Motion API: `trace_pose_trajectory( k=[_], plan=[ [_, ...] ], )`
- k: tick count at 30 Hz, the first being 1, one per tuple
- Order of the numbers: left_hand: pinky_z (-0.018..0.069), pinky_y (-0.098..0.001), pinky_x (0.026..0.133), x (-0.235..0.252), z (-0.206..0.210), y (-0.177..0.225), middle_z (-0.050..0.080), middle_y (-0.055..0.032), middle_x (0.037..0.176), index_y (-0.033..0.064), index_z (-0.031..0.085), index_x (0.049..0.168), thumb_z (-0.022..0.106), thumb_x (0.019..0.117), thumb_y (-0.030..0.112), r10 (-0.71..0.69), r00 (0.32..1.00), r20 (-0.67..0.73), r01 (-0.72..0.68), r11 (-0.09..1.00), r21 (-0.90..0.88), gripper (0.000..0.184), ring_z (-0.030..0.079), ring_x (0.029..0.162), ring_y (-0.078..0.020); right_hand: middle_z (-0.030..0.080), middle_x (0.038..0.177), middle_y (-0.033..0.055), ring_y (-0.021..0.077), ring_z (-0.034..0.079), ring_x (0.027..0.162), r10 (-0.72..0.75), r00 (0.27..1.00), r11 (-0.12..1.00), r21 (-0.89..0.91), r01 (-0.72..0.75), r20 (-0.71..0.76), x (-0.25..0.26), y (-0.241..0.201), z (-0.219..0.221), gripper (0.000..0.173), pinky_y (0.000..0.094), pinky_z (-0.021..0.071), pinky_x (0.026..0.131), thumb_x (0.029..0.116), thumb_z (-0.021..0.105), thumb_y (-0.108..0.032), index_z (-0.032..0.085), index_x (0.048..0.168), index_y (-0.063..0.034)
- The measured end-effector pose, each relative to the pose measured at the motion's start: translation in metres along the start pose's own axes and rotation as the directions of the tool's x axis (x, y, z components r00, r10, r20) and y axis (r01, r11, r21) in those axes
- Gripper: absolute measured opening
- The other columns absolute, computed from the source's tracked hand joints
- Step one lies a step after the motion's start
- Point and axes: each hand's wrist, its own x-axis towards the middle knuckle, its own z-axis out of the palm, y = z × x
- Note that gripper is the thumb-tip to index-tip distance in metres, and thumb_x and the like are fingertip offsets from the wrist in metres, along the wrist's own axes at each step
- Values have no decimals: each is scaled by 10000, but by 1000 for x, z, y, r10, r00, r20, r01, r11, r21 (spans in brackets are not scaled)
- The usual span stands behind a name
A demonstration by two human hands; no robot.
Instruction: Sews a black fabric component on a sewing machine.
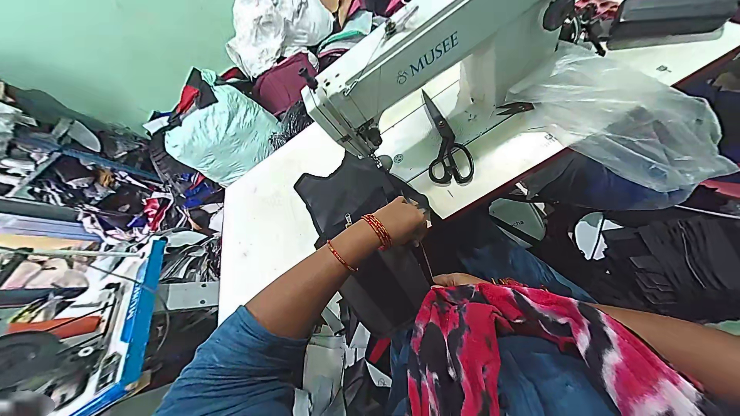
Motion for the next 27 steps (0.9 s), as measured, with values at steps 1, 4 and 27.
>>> trace_pose_trajectory(
  k=[1,4,27],
  plan=[
    [414,-590,1015,-1,2,-1,742,-114,973,61,783,951,693,964,143,11,1000,-17,-11,1000,-21,122,674,1056,-309,633,1215,262,225,599,1096,-3,1000,1000,6,3,-2,1,2,0,330,382,447,982,1104,412,-123,588,1271,100],
    [396,-597,1042,-3,11,-6,741,-137,993,47,781,965,689,967,139,17,996,-87,-25,996,-88,131,661,1101,-333,660,1112,197,135,595,978,4,1000,997,75,-3,-17,9,11,0,329,300,459,913,1105,433,-149,613,1227,98],
    [261,-661,1125,-12,-6,-54,759,-98,1012,99,805,969,783,903,186,-246,947,-206,210,961,-181,112,638,1157,-324,552,833,103,138,506,759,13,951,998,57,5,-308,32,-13,-11,302,332,429,733,1113,415,-161,597,1033,67]
  ],
)
